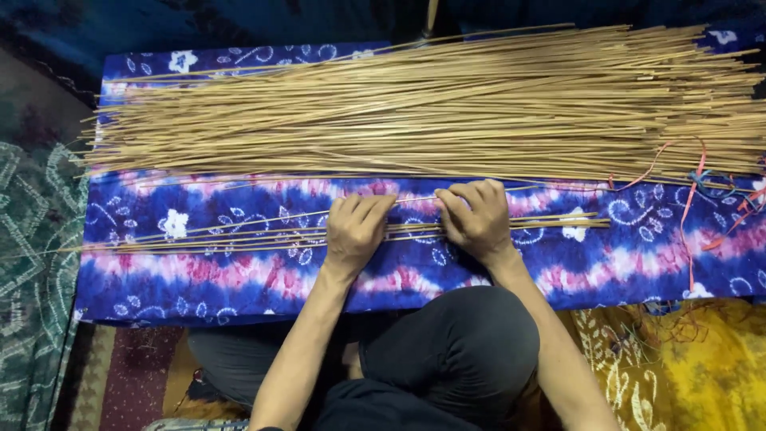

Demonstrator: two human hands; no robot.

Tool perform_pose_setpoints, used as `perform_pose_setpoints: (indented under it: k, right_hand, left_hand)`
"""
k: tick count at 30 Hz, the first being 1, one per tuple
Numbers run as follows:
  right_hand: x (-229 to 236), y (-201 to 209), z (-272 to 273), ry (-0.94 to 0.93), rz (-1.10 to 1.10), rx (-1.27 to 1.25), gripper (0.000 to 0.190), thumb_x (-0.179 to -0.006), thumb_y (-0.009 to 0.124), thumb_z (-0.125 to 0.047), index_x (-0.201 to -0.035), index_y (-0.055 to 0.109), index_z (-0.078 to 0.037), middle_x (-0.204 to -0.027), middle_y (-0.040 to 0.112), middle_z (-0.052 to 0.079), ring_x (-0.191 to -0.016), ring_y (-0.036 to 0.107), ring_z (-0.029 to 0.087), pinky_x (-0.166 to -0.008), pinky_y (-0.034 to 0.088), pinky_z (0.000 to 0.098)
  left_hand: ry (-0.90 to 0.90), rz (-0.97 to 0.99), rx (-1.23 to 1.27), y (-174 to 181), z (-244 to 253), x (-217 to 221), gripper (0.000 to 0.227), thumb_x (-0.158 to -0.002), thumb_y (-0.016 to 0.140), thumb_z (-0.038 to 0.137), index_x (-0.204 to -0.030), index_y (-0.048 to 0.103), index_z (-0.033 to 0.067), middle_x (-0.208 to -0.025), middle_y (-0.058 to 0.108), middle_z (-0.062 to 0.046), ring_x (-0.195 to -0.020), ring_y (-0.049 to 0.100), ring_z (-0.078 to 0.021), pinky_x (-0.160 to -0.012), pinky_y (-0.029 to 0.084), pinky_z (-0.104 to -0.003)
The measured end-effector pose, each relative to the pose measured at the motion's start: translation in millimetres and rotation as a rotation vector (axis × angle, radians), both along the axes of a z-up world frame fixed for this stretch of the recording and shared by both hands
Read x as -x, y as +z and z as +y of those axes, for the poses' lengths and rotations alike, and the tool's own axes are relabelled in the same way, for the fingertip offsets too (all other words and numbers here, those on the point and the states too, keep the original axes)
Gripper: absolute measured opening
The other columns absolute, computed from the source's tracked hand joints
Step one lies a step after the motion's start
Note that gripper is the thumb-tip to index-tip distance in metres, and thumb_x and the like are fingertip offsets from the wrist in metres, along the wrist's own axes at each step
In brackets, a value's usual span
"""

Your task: Tying thin bamboo sticks together with string to create a mat.

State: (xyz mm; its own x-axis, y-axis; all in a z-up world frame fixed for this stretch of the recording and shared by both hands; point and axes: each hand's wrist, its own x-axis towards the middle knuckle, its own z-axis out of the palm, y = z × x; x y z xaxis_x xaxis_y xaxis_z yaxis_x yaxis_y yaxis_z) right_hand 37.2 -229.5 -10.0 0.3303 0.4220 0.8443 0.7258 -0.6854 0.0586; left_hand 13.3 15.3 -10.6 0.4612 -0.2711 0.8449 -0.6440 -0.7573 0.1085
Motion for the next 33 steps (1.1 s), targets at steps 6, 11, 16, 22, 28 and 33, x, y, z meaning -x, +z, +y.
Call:
perform_pose_setpoints:
  k: [6,11,16,22,28,33]
  right_hand:
    - [-4,1,6,0.087,0.044,0.049,0.021,-0.101,0.064,-0.024,-0.090,0.071,-0.007,-0.077,0.055,0.007,-0.064,0.053,0.028,-0.064,0.045,0.0409]
    - [-2,-6,-21,-0.208,0.012,-0.006,0.044,-0.097,0.073,-0.016,-0.060,0.051,-0.013,-0.061,0.042,0.001,-0.051,0.048,0.023,-0.052,0.043,0.0332]
    - [5,-3,-18,-0.370,0.059,-0.025,0.050,-0.095,0.079,-0.016,-0.056,0.048,-0.014,-0.057,0.042,0.000,-0.050,0.053,0.022,-0.048,0.044,0.0298]
    - [2,-10,-20,-0.482,0.137,-0.061,0.044,-0.093,0.076,-0.020,-0.056,0.054,-0.017,-0.057,0.046,0.000,-0.052,0.059,0.021,-0.050,0.047,0.0283]
    - [5,-8,-18,-0.509,0.219,-0.087,0.044,-0.094,0.075,-0.023,-0.055,0.055,-0.018,-0.054,0.047,0.000,-0.051,0.061,0.022,-0.049,0.048,0.0292]
    - [7,-5,-17,-0.487,0.342,-0.151,0.045,-0.098,0.076,-0.032,-0.060,0.057,-0.019,-0.058,0.050,0.000,-0.059,0.065,0.021,-0.052,0.049,0.0293]
  left_hand:
    - [-0.125,-0.016,-0.041,0,-22,0,0.019,-0.099,0.062,0.010,-0.114,0.075,0.0116,-0.095,0.071,-0.005,-0.072,0.061,-0.0227,-0.061,0.046,-0.033]
    - [-0.161,0.086,-0.047,-1,-6,0,0.019,-0.096,0.067,0.009,-0.113,0.075,0.0134,-0.097,0.072,-0.004,-0.074,0.064,-0.0239,-0.066,0.052,-0.033]
    - [-0.187,0.185,-0.061,6,-6,6,0.012,-0.098,0.067,0.012,-0.106,0.075,0.0136,-0.096,0.071,-0.005,-0.077,0.064,-0.0257,-0.067,0.052,-0.036]
    - [-0.231,0.307,-0.154,4,-7,8,0.017,-0.102,0.062,0.030,-0.108,0.074,0.0188,-0.097,0.064,-0.003,-0.077,0.061,-0.0258,-0.066,0.048,-0.039]
    - [-0.221,0.388,-0.252,9,-8,16,0.012,-0.093,0.073,0.023,-0.102,0.071,0.0159,-0.095,0.061,-0.005,-0.079,0.062,-0.0282,-0.066,0.050,-0.040]
    - [-0.113,0.321,-0.460,-7,-17,16,0.009,-0.087,0.067,0.020,-0.090,0.061,0.0134,-0.084,0.057,-0.006,-0.074,0.064,-0.0280,-0.058,0.050,-0.038]
